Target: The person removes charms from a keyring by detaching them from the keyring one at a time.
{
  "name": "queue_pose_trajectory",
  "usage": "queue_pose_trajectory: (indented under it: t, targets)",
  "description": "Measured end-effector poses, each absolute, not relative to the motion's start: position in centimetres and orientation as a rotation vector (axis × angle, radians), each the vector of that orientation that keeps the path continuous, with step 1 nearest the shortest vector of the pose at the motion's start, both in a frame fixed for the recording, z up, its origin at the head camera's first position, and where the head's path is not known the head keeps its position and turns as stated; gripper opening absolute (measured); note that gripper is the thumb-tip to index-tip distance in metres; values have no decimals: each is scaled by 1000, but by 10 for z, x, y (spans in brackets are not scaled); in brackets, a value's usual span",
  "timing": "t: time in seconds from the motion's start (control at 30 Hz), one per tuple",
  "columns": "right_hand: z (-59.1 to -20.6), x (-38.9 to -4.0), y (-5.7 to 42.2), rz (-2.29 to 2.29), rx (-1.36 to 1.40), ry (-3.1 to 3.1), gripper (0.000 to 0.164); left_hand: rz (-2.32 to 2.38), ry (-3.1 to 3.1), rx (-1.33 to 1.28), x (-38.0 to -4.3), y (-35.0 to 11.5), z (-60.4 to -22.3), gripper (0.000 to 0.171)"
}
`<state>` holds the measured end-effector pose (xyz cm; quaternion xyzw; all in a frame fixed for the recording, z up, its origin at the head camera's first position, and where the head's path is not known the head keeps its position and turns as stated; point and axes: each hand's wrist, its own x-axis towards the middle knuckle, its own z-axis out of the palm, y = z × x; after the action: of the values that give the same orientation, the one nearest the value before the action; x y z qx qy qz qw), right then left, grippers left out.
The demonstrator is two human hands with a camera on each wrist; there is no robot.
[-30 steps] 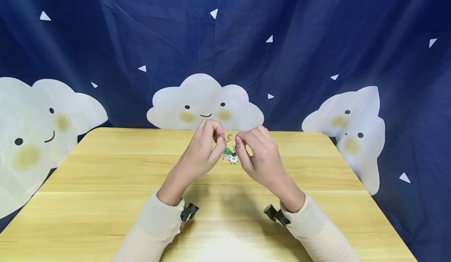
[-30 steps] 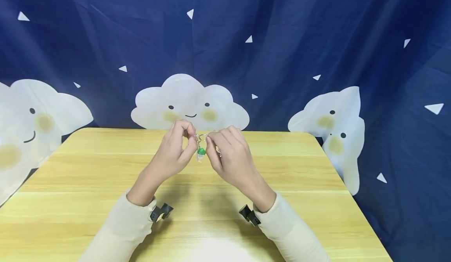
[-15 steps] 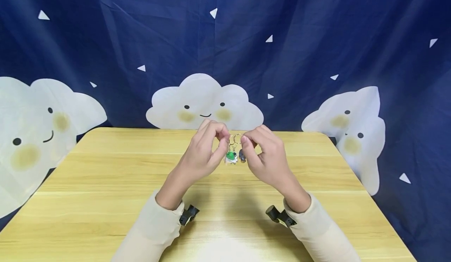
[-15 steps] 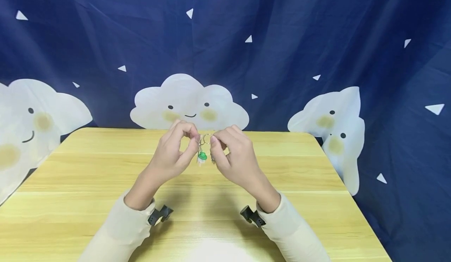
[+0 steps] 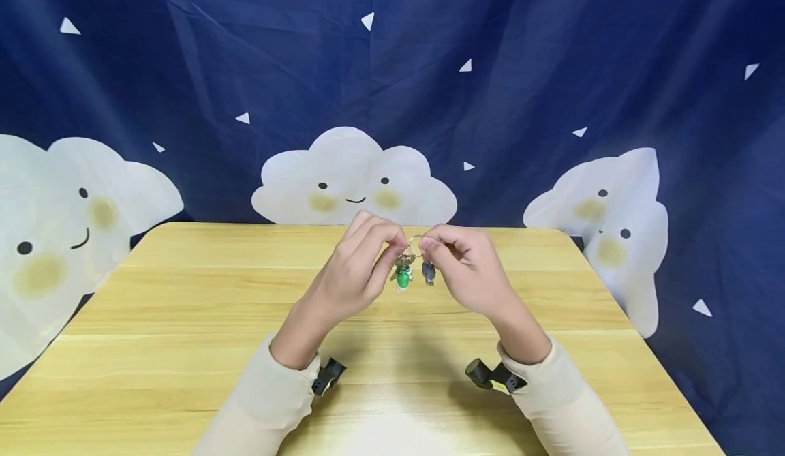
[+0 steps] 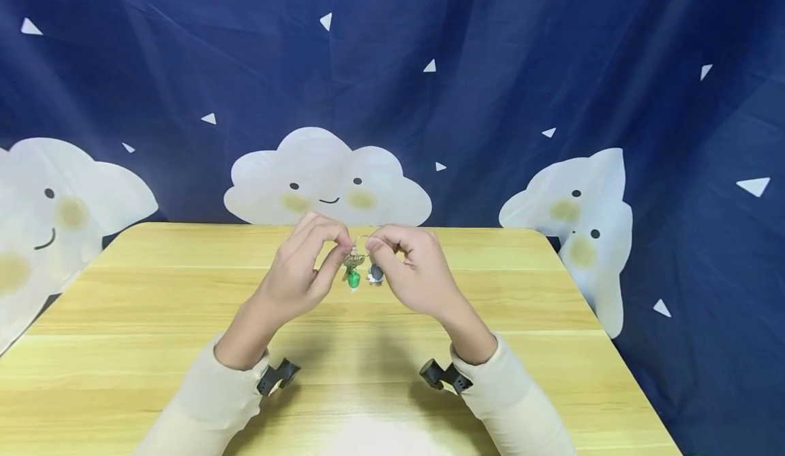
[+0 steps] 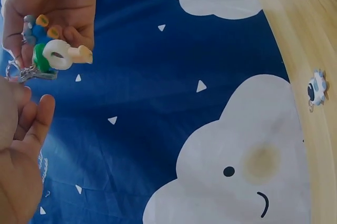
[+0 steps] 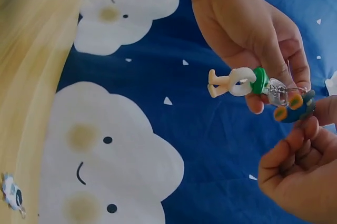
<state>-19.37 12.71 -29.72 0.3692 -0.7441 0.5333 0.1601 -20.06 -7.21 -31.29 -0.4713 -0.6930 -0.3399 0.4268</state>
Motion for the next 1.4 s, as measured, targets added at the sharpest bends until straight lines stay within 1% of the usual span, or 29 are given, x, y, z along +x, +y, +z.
queue_pose_trajectory:
  t: [0.2,0.43,0.63,0.77,1.03,1.23,1.4]
  targets:
    - [-295,-194,126,1642,978,-2254,32,-846,-1659,-1155,-202,-70,-315,19]
    - [-295,-196,130,1568,861,-2269,26,-1002,-1747,-1034,-204,-69,-320,21]
    - [-295,-199,133,1513,817,-2242,26,-1087,-1806,-983,-204,-70,-322,8]
    - [-295,-200,133,1480,792,-2236,24,-1084,-1785,-1019,-203,-68,-321,8]
    - [-297,-200,132,1413,816,-2241,22,-1057,-1789,-1009,-201,-65,-322,8]
    - [-297,-199,131,1384,856,-2242,21,-1064,-1807,-997,-202,-66,-323,1]
    - [-297,-199,131,1387,891,-2228,21,-1126,-1819,-1031,-201,-69,-321,4]
